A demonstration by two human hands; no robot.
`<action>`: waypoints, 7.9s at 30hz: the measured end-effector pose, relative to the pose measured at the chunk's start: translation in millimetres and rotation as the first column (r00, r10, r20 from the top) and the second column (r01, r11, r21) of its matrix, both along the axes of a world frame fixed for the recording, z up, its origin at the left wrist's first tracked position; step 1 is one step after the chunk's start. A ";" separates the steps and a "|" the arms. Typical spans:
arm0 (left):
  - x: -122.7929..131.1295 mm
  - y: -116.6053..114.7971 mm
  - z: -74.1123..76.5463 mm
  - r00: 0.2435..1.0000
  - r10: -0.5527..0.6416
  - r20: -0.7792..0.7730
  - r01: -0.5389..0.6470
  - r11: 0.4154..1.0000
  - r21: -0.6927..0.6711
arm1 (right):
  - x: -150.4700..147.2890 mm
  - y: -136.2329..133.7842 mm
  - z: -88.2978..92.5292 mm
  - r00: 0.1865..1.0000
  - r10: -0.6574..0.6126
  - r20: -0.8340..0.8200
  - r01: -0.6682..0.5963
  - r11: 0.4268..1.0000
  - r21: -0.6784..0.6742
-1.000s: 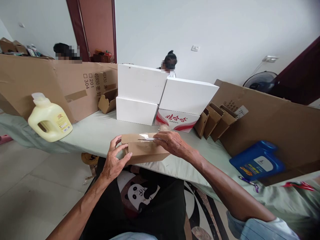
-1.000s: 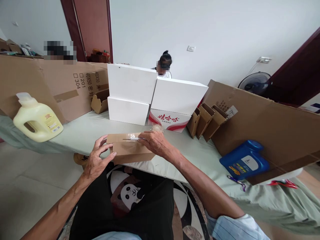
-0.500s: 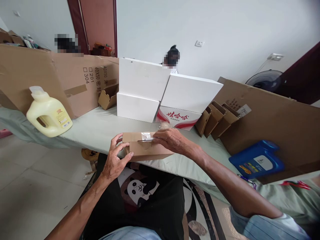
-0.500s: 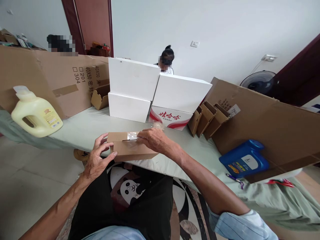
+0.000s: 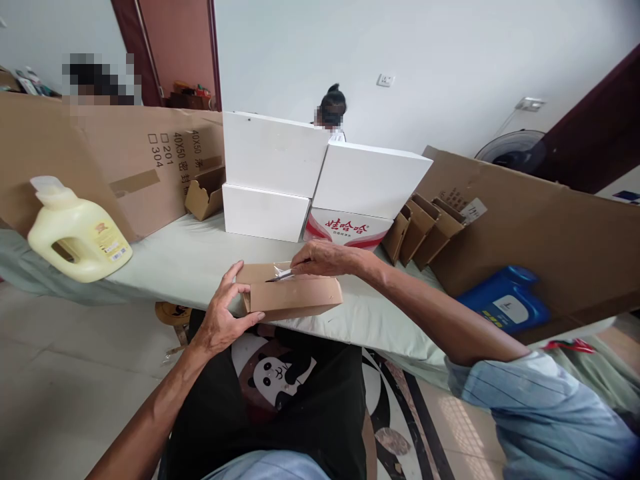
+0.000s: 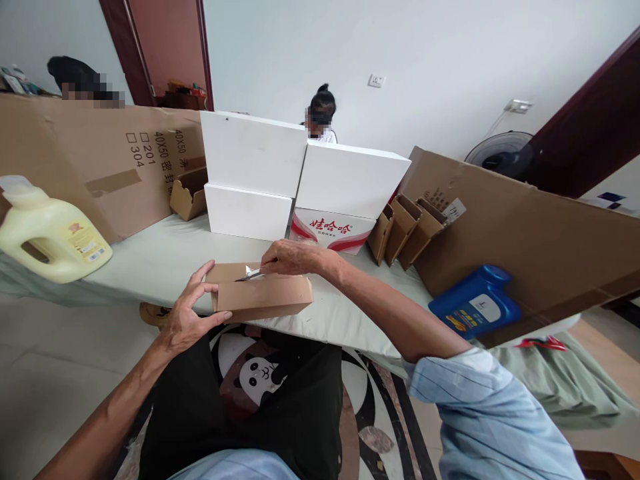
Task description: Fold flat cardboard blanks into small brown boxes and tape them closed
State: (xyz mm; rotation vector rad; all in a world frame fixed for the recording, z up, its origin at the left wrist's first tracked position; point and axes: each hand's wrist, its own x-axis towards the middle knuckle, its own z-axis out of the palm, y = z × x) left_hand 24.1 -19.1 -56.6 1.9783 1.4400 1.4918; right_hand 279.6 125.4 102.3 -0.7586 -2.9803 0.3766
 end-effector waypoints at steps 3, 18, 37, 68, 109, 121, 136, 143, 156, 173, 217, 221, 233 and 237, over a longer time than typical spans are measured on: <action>-6.5 5.4 2.2 0.999 -0.007 -0.046 0.007 1.000 0.008 | -7.8 -6.8 10.4 0.991 -0.034 0.128 0.048 0.992 -0.112; -14.8 17.8 4.3 0.993 0.010 -0.115 -0.004 0.999 0.047 | 51.4 -4.4 27.9 0.975 -0.124 0.186 0.065 0.953 0.297; -42.5 40.8 62.5 0.849 -0.209 -0.485 0.179 0.978 -0.107 | 107.7 -24.2 -150.9 0.563 -0.361 -0.744 0.636 0.763 0.111; -12.8 96.8 116.8 0.887 -0.411 -0.212 0.210 0.765 -0.608 | 20.3 -81.4 -119.4 0.734 -0.303 -0.607 0.543 0.799 0.258; 6.0 116.6 105.6 0.897 -0.372 -0.239 0.190 0.813 -0.551 | 16.5 -93.6 -144.7 0.660 -0.183 -0.729 0.550 0.779 0.302; -14.8 102.9 124.0 0.793 -0.606 -0.061 0.359 0.545 -0.758 | 17.7 -112.1 -153.2 0.635 -0.142 -0.760 0.560 0.762 0.326; 24.5 50.9 123.5 0.681 -0.481 -0.553 0.377 0.877 -0.299 | 17.6 -116.2 -153.7 0.617 -0.147 -0.773 0.579 0.751 0.318; 29.5 45.2 113.8 0.794 -0.483 -0.369 0.381 0.868 -0.317 | 17.6 -115.4 -156.3 0.620 -0.165 -0.767 0.577 0.758 0.303; 29.2 52.5 113.9 0.756 -0.468 -0.457 0.354 0.880 -0.316 | 16.6 -121.5 -155.9 0.607 -0.153 -0.780 0.577 0.760 0.300; 11.1 -3.6 95.2 0.749 -0.251 -0.614 0.211 0.968 -0.138 | 25.1 -113.5 -154.3 0.545 -0.122 -0.830 0.488 0.851 0.195; 38.2 10.5 94.7 0.576 0.317 -0.753 0.234 0.819 0.524 | 12.6 -91.3 -130.2 0.496 -0.138 -0.857 0.475 0.870 0.134; 38.1 9.9 93.5 0.566 0.365 -0.739 0.262 0.771 0.581 | 12.2 -92.0 -127.6 0.523 -0.187 -0.831 0.489 0.865 0.114; 22.5 -18.2 139.5 0.948 -0.038 -0.316 0.146 0.933 0.328 | 19.5 -80.8 -124.7 0.684 -0.273 -0.676 0.495 0.855 0.157; -11.3 -10.4 160.0 0.952 0.267 -0.152 -0.194 0.906 0.376 | 27.3 -94.3 -131.3 0.680 -0.126 -0.722 0.414 0.879 0.237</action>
